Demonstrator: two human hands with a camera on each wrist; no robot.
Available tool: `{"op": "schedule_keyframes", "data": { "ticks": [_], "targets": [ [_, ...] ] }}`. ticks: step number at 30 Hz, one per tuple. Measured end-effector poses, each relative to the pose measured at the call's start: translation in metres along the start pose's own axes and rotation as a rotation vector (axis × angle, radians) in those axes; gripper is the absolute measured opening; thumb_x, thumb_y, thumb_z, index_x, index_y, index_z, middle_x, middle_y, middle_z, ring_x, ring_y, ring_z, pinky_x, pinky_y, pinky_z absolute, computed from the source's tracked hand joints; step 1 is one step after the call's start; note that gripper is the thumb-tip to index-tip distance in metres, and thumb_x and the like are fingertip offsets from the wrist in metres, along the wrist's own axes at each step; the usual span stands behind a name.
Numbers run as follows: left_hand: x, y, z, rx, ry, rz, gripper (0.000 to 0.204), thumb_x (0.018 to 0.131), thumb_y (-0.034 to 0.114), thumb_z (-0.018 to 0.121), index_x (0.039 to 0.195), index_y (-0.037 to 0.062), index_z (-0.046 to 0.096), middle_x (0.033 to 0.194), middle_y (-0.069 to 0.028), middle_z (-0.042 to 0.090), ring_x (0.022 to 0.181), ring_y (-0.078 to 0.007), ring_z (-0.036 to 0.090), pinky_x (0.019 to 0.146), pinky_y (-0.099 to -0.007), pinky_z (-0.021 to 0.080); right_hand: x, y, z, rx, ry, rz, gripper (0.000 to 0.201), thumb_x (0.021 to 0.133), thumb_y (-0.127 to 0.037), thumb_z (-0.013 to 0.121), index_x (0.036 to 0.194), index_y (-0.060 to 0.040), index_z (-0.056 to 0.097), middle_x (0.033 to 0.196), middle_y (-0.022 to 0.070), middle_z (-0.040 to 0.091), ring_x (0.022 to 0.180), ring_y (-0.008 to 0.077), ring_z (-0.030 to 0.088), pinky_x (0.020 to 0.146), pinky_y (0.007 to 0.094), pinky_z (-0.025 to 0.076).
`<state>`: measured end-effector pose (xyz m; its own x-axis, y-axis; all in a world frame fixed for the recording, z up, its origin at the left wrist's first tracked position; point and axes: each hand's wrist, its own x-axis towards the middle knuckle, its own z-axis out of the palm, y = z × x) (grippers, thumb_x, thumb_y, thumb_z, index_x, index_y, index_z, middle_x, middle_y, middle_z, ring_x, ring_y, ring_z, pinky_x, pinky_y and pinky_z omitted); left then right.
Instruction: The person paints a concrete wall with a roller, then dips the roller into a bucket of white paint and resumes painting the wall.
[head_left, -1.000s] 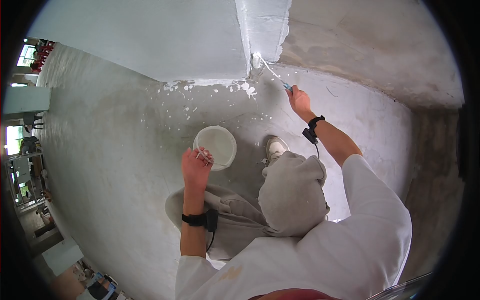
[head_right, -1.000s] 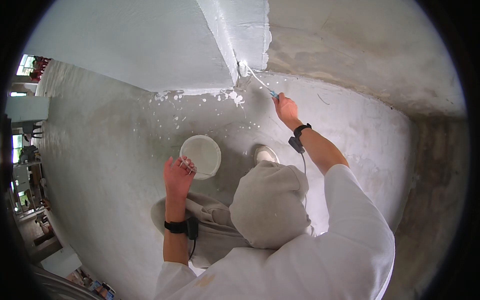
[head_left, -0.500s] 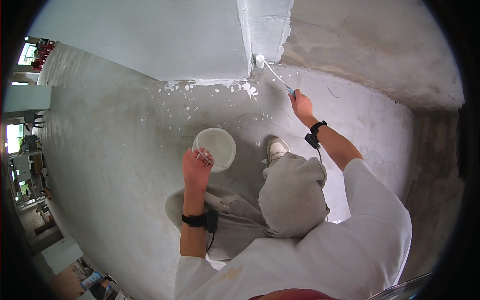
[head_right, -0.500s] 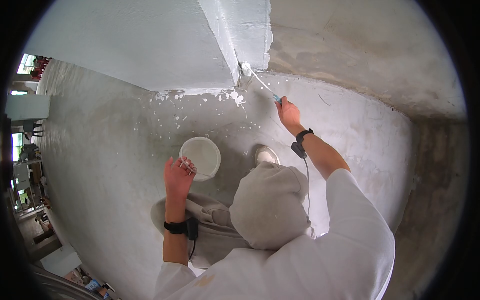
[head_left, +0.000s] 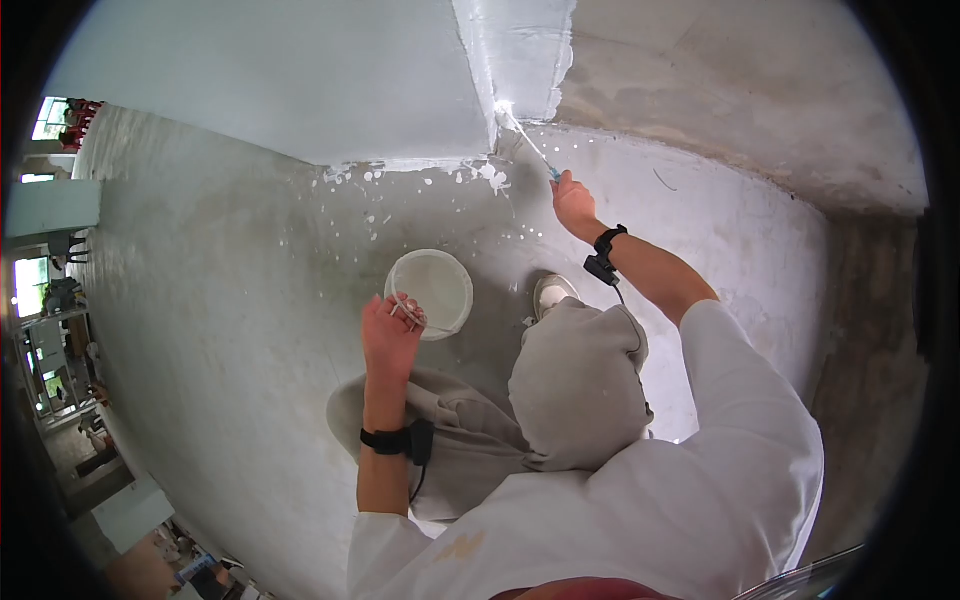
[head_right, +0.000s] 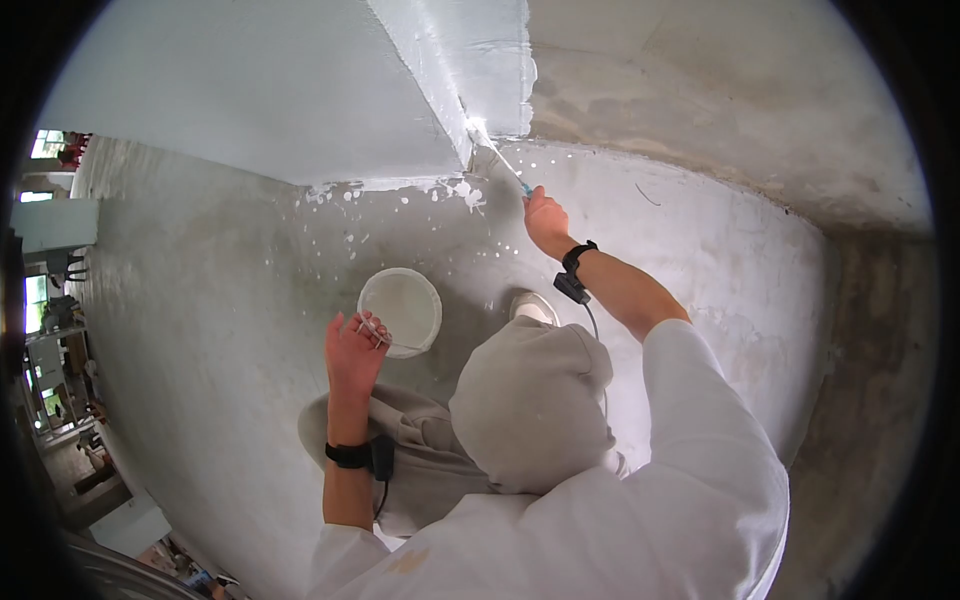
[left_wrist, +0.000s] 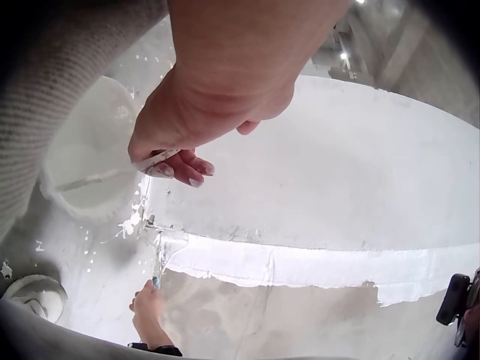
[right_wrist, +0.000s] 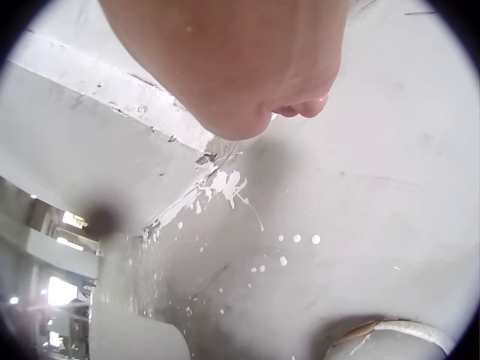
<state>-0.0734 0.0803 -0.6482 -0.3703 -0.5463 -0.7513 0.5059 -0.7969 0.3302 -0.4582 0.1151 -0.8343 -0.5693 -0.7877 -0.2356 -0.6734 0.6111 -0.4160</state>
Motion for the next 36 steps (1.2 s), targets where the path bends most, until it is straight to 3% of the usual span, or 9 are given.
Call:
{"op": "schedule_keyframes", "data": {
  "ticks": [7,11,21,27,33,36],
  "targets": [
    [0.006,0.0,0.007,0.073,-0.046,-0.03,0.036,0.094,0.037,0.046,0.098,0.0019,0.052,0.087,-0.0105,0.055,0.082,-0.0239,0.052,0.079,-0.0361,0.044,-0.011,-0.01,-0.023,-0.04,-0.105,0.012,0.034,0.097,-0.032,0.047,0.101,0.0019,0.045,0.085,0.0254,0.065,0.08,0.0438,0.064,0.07,0.0523,0.052],
    [0.012,-0.002,0.008,0.074,-0.009,-0.013,0.034,0.094,0.036,0.047,0.097,0.0025,0.051,0.086,-0.0105,0.055,0.082,-0.0234,0.052,0.078,-0.035,0.044,0.0,0.004,-0.044,-0.073,-0.028,-0.082,0.034,0.097,-0.034,0.048,0.099,-0.0001,0.048,0.08,0.0267,0.063,0.075,0.0451,0.063,0.066,0.0542,0.051],
    [0.002,-0.001,-0.013,0.015,0.003,-0.002,0.035,0.093,0.038,0.048,0.095,0.0032,0.051,0.085,-0.0101,0.055,0.08,-0.0232,0.052,0.078,-0.035,0.045,-0.02,0.031,-0.081,-0.142,0.048,-0.093,0.032,0.095,-0.033,0.052,0.094,-0.0006,0.05,0.072,0.0233,0.064,0.07,0.0431,0.063,0.061,0.0532,0.05],
    [-0.001,-0.002,-0.016,0.061,0.022,0.021,0.035,0.093,0.038,0.048,0.095,0.0031,0.051,0.084,-0.0095,0.055,0.08,-0.0228,0.052,0.078,-0.0351,0.044,-0.024,0.017,-0.076,-0.162,0.014,-0.128,0.032,0.096,-0.032,0.049,0.094,-0.0001,0.051,0.077,0.0237,0.065,0.073,0.0425,0.064,0.064,0.0526,0.051],
    [-0.003,-0.002,-0.02,0.078,0.057,0.043,0.035,0.093,0.038,0.048,0.096,0.0028,0.051,0.085,-0.0095,0.055,0.08,-0.0231,0.052,0.078,-0.035,0.044,0.014,-0.011,-0.06,-0.127,0.043,-0.152,0.031,0.095,-0.03,0.051,0.096,0.0013,0.052,0.079,0.0245,0.065,0.073,0.0424,0.064,0.064,0.0514,0.052],
    [-0.002,-0.002,-0.026,0.098,0.068,0.048,0.036,0.093,0.038,0.048,0.095,0.0025,0.051,0.085,-0.0101,0.054,0.081,-0.0234,0.052,0.078,-0.0353,0.044,0.015,-0.01,-0.056,-0.146,-0.022,-0.081,0.033,0.095,-0.03,0.051,0.098,0.0019,0.053,0.082,0.0246,0.065,0.075,0.0422,0.064,0.067,0.0508,0.052]
  ]
}}
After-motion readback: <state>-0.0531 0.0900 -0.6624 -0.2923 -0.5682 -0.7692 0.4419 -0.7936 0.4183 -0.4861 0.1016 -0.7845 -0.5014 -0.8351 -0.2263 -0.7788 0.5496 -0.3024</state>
